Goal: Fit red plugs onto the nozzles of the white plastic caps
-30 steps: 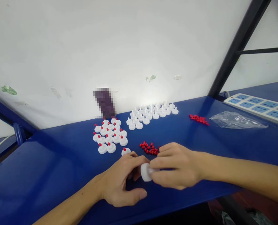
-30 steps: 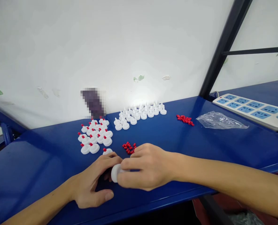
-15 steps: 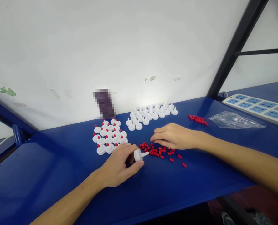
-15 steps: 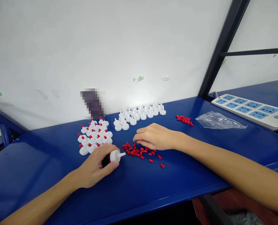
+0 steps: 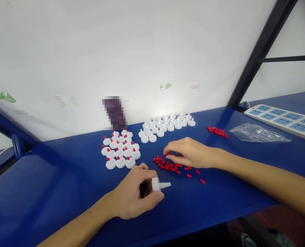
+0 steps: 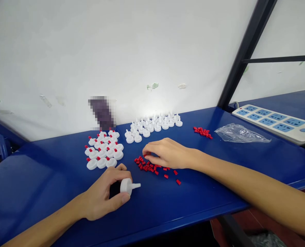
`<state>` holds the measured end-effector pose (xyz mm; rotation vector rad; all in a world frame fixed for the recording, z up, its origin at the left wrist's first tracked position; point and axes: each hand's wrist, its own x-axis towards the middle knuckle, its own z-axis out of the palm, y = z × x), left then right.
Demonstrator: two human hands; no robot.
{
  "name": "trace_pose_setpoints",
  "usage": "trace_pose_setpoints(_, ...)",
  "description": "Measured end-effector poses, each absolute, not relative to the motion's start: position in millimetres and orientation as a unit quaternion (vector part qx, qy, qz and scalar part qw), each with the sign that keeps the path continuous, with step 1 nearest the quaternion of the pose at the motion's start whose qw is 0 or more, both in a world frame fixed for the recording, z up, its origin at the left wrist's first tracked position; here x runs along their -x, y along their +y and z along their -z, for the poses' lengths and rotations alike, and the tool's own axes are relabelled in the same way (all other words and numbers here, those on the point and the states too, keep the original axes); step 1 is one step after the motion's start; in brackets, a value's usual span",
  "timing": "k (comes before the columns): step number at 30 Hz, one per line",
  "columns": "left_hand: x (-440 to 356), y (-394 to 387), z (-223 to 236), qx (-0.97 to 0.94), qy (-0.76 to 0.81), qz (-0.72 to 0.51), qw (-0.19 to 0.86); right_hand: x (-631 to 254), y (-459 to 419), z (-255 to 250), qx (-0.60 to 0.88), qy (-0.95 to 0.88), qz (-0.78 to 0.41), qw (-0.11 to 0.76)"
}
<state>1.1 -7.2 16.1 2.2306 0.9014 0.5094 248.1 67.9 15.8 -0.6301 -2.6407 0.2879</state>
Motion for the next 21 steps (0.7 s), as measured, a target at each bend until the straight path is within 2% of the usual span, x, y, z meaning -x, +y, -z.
trace_pose_setpoints(4,-0.2,-5.7,-12.4,-0.839,0.362,-0.212,0.347,-238.6,49.1,-18.6,0.191,-0.912,-0.215,0.291)
trace_pose_setpoints(7,-1.2,-5.0,-10.5,-0.83,0.39,-0.237,0.321,-233.9,37.2,-21.5,0.162,-0.9,-0.212,0.346)
trace_pose_setpoints(11,-3.7,-3.7,-11.9,-0.84,0.378,-0.271,0.28,-232.9,31.9,-23.6,0.153,-0.894,-0.202,0.37)
trace_pose_setpoints(17,-5.0,-2.2,-12.6,-0.833,0.365,-0.273,0.313,-233.7,33.3,-20.4,0.162,-0.878,-0.202,0.402)
trace_pose_setpoints(21,-4.7,-1.0,-10.9,-0.83,0.381,-0.253,0.319,-233.1,33.3,-20.3,0.157,-0.889,-0.181,0.39)
